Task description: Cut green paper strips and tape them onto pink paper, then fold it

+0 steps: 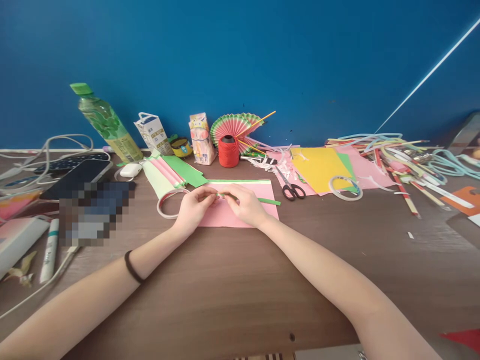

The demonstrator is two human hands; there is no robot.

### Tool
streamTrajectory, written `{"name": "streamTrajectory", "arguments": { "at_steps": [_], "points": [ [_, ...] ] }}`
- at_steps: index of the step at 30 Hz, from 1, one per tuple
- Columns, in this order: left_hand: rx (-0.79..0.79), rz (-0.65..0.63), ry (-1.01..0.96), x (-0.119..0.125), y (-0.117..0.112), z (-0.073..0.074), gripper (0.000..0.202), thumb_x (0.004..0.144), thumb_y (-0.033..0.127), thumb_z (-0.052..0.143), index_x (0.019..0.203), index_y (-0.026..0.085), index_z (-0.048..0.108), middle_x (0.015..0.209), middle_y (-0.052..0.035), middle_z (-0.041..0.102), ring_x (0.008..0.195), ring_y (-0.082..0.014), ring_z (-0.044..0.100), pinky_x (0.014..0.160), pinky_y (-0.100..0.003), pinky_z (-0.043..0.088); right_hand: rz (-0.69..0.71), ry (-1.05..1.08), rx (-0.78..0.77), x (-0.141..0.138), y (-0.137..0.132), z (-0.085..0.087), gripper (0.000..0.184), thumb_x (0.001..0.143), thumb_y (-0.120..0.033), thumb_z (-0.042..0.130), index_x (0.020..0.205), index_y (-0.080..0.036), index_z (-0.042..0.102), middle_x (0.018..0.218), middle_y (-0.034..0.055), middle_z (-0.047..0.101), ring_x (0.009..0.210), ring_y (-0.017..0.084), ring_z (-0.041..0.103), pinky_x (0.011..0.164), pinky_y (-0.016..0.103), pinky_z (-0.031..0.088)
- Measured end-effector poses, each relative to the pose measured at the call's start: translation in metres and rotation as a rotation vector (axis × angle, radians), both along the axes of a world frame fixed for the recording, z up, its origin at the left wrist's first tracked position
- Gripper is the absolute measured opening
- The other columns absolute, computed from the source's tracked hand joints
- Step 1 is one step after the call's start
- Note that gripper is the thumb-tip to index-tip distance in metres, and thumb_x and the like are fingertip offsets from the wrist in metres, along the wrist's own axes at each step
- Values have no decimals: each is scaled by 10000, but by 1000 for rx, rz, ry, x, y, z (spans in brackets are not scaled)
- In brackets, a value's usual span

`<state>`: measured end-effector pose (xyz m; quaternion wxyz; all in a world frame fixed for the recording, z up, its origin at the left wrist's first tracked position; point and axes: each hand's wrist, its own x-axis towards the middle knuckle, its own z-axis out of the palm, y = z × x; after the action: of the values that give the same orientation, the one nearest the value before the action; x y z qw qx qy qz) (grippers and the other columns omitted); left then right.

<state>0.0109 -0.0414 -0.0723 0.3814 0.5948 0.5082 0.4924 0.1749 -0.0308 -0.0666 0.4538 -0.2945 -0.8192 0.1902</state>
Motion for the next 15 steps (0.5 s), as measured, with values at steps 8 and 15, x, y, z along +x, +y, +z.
{"name": "streamTrajectory", "arguments": {
  "at_steps": [8,15],
  "points": [
    [-12,-6,21,0,-1,5,143,717,246,557,798,177,653,767,-27,669,722,-165,601,722,-279,449,26,-1,-176,2,4,-3,169,809,-128,450,958,-202,481,868,36,605,806,143,601,709,291,489],
    [-27,-36,20,0,-1,6,159,730,255,551,819,176,658,776,-29,669,750,-168,606,758,-284,444,32,-19,-209,3,6,-3,162,818,-127,430,962,-195,461,883,36,577,791,134,579,680,273,462]
  ]
}}
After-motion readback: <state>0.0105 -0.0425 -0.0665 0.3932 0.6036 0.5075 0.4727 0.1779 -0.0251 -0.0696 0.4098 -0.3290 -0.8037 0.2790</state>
